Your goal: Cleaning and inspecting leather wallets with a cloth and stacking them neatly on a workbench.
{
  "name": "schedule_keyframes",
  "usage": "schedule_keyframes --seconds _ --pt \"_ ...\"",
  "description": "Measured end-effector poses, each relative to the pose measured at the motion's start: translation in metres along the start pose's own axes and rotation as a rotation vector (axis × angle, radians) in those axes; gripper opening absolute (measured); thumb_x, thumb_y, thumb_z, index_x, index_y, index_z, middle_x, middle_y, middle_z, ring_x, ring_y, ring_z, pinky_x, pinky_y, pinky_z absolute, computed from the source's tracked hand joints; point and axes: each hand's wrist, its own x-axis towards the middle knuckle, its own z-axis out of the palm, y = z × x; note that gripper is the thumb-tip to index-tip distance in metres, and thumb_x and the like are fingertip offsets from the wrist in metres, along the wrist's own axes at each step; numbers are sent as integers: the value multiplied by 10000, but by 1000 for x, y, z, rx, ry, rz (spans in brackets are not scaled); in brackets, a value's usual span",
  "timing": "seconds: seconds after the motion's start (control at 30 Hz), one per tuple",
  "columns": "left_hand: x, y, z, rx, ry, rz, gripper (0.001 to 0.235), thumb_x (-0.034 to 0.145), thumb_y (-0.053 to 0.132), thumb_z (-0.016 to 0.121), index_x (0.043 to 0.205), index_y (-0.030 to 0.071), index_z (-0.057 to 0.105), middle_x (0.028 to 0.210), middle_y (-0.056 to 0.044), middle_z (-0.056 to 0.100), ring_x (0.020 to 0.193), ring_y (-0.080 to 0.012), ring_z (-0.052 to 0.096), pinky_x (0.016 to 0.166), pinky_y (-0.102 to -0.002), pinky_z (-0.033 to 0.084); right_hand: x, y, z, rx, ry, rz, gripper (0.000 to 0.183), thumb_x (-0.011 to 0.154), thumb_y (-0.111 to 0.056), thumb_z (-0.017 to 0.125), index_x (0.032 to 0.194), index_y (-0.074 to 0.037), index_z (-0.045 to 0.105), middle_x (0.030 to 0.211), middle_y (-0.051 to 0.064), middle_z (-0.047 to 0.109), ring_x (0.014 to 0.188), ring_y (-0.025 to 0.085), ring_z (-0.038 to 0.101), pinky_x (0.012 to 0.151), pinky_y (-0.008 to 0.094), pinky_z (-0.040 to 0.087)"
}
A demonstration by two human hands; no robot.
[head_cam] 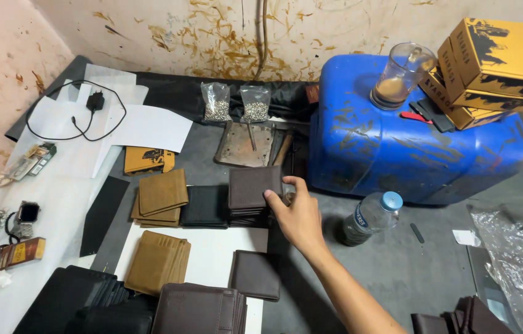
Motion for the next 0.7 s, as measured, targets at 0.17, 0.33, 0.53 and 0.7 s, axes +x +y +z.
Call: schedule_keyframes --seconds 0.17,0.33,0.53,0.7 --pt "-10 -4 -1 25 -4 3 218 688 127 580 776 245 741 603 112 622 498 -77 589 502 -205 529 -3 -5 0 -403 -2 -51 564 895 -584 664 1271 -169 599 731 95 762 857 419 754 814 518 544" --pt "-17 1 1 45 5 30 283 610 94 567 766 255 738 597 122 610 498 -73 588 502 -199 530 -15 6 -5 -243 56 -62 470 920 -471 660 1258 -145 634 691 109 735 787 418 745 741 486 539" --pt "-33 20 3 57 6 55 355 531 60 553 757 265 736 591 131 598 498 -69 587 503 -193 531 -72 60 -6 89 35 -155 268 938 -258 676 1183 -160 721 558 -69 427 553 76 383 578 262 407" --pt "-18 41 -26 -71 -185 -135 71 802 163 619 733 164 638 603 17 564 497 -180 525 480 -335 431 -165 102 -39 133 -65 9 167 935 -202 690 1040 -131 798 538 -34 567 491 58 519 532 230 447"
